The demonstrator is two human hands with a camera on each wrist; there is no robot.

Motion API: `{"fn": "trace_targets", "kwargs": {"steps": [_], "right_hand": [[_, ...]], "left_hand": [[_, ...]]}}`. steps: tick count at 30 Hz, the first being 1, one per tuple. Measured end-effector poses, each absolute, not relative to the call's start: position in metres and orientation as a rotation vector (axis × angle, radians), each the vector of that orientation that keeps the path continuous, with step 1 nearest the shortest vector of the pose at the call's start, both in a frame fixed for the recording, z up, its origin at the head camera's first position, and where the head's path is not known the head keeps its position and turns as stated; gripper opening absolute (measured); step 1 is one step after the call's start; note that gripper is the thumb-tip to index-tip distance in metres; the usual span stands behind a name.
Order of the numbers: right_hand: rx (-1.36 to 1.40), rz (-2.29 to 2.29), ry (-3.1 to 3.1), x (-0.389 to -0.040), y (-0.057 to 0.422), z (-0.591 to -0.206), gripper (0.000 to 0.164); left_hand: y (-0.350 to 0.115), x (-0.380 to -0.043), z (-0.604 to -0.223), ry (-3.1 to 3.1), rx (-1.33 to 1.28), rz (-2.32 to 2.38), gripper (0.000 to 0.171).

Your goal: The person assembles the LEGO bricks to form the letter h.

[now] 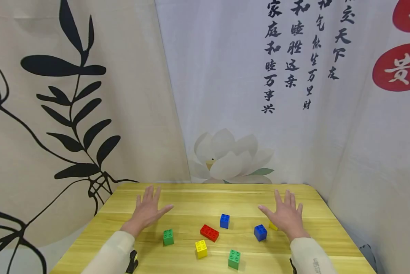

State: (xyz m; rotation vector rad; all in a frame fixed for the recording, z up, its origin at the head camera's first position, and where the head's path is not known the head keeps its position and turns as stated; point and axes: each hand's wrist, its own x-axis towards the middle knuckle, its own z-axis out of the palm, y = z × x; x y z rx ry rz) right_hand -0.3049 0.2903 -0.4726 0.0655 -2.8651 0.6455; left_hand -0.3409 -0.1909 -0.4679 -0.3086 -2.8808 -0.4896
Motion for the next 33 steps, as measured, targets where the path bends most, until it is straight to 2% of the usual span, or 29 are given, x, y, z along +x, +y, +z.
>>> {"fn": "trace_targets", "kwargs": {"steps": [17, 26, 33], "right_hand": [[0.094, 0.816, -2.833, -0.305, 0.263, -0.471, 0.098], [0.189, 0.885, -2.772, -0.3, 0.241, -0.471, 0.089], [0.233, 1.105, -2.708, -0.296, 0.223, -0.474, 0.083]], "left_hand": [[-0.163, -0.337, -0.468, -2.828, -0.407, -0.586, 0.098], [-0.15, -0.335, -0.468, -2.854, -0.413, -0.838, 0.097], [-0.139, -0.327, -0.467, -2.815, -0.452, -1.04, 0.092]]}}
